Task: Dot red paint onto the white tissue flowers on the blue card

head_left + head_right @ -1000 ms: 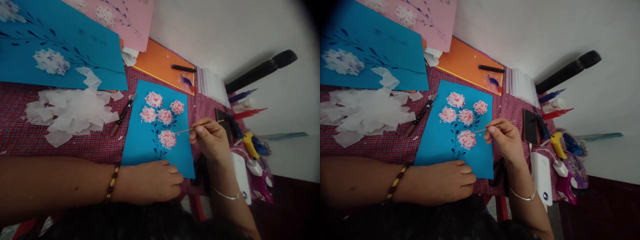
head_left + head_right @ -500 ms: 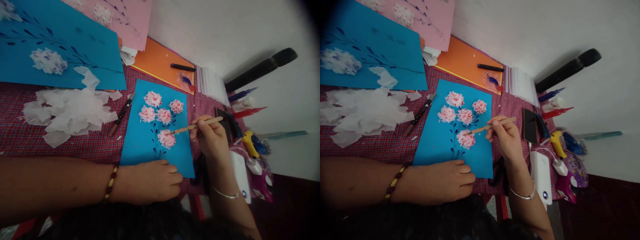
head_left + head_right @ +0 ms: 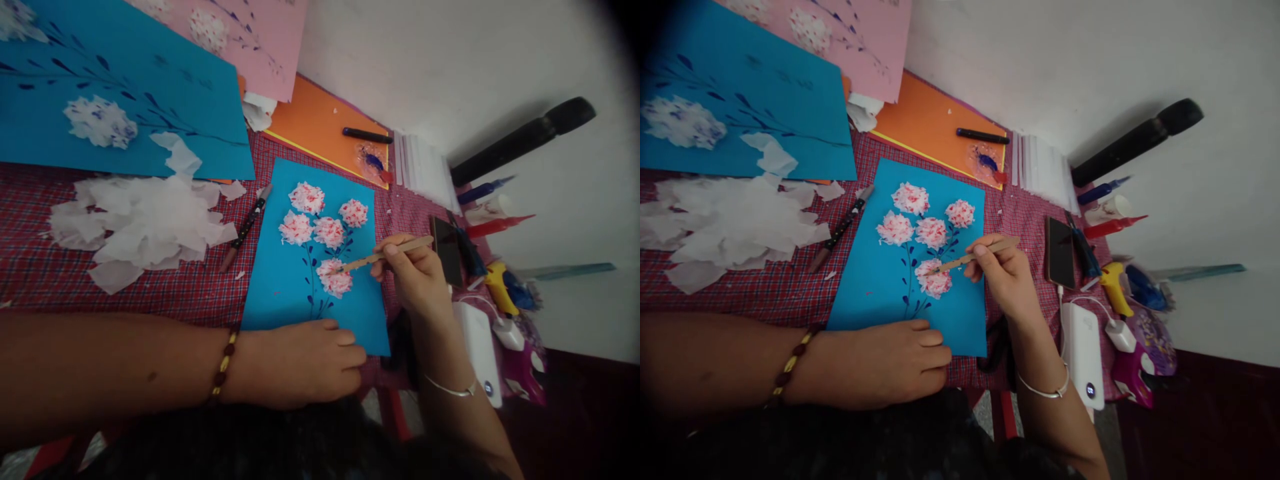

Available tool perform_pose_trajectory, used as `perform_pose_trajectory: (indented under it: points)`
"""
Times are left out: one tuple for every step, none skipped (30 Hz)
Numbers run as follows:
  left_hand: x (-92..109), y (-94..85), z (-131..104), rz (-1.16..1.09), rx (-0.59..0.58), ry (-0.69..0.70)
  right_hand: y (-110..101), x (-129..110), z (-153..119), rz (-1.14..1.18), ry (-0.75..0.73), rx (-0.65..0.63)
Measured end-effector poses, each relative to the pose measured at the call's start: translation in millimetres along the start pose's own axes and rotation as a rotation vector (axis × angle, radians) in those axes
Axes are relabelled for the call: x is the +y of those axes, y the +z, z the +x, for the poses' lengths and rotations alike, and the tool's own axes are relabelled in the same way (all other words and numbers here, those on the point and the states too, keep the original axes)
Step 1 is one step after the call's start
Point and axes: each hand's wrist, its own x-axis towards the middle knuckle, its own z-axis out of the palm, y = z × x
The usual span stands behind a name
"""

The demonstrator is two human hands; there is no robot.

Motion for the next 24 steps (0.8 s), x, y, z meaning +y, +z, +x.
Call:
perform_pose_trajectory:
  points:
    - [0.0,-0.1,-0.1,0.001,-0.003,0.0,-0.2,0.2,0.1,0.01,-0.012,0.026]
    - [0.0,0.0,-0.3,-0.001,-0.004,0.001,-0.5,0.4,0.1,0.022,-0.021,0.04]
    - [0.0,0.3,-0.5,-0.006,-0.003,0.002,-0.8,0.5,0.0,0.029,-0.024,0.037]
    - [0.1,0.8,-0.8,-0.009,0.0,0.004,-0.9,0.6,-0.1,0.029,-0.019,0.019]
    - [0.1,1.3,-1.2,-0.011,0.006,0.004,-1.1,0.8,-0.1,0.022,-0.01,-0.004]
    - [0.1,1.9,-1.5,-0.012,0.012,0.006,-1.3,1.0,-0.2,0.011,-0.003,-0.021]
    - [0.1,2.5,-1.7,-0.011,0.02,0.006,-1.4,1.4,-0.1,0.0,0.0,-0.025]
    - [0.1,2.9,-1.9,-0.007,0.028,0.007,-1.6,1.8,0.1,-0.006,-0.004,-0.014]
    - [0.1,3.2,-1.9,-0.003,0.033,0.008,-1.8,2.3,0.3,-0.003,-0.012,0.007]
    - [0.1,3.3,-1.7,0.002,0.035,0.009,-1.9,2.6,0.4,0.007,-0.022,0.028]
    - [0.2,3.1,-1.4,0.004,0.035,0.009,-1.8,2.7,0.5,0.02,-0.029,0.042]
    - [0.2,2.8,-1.0,0.005,0.03,0.009,-1.6,2.5,0.4,0.028,-0.03,0.043]
    - [0.3,2.3,-0.5,0.004,0.024,0.008,-1.1,2.1,0.2,0.03,-0.028,0.031]
    - [0.3,1.9,-0.1,0.002,0.013,0.005,-0.7,1.5,0.0,0.02,-0.021,0.009]
    - [0.3,1.4,0.3,0.0,0.002,0.002,-0.3,1.0,-0.3,0.005,-0.016,-0.014]
    - [0.2,1.2,0.6,0.0,-0.006,0.0,-0.2,0.6,-0.4,-0.011,-0.013,-0.029]
    - [0.2,1.0,0.7,0.002,-0.012,-0.001,-0.4,0.6,-0.3,-0.017,-0.016,-0.029]
    - [0.1,1.0,0.6,0.004,-0.014,-0.001,-0.9,0.8,0.0,-0.012,-0.025,-0.013]
    - [-0.1,1.2,0.4,0.005,-0.011,-0.001,-1.5,1.3,0.4,0.003,-0.039,0.015]
    - [-0.1,1.4,0.1,0.004,-0.003,0.0,-2.0,1.8,0.8,0.024,-0.053,0.044]
    - [-0.2,1.6,-0.2,0.002,0.008,0.002,-2.2,2.2,1.1,0.047,-0.064,0.067]
    - [-0.2,1.8,-0.5,-0.001,0.017,0.004,-1.9,2.2,1.0,0.063,-0.07,0.076]
    - [-0.1,1.9,-0.7,-0.002,0.021,0.005,-0.9,1.8,0.7,0.071,-0.07,0.072]
    - [-0.1,2.0,-0.9,-0.001,0.022,0.005,0.4,0.8,-0.1,0.067,-0.067,0.055]
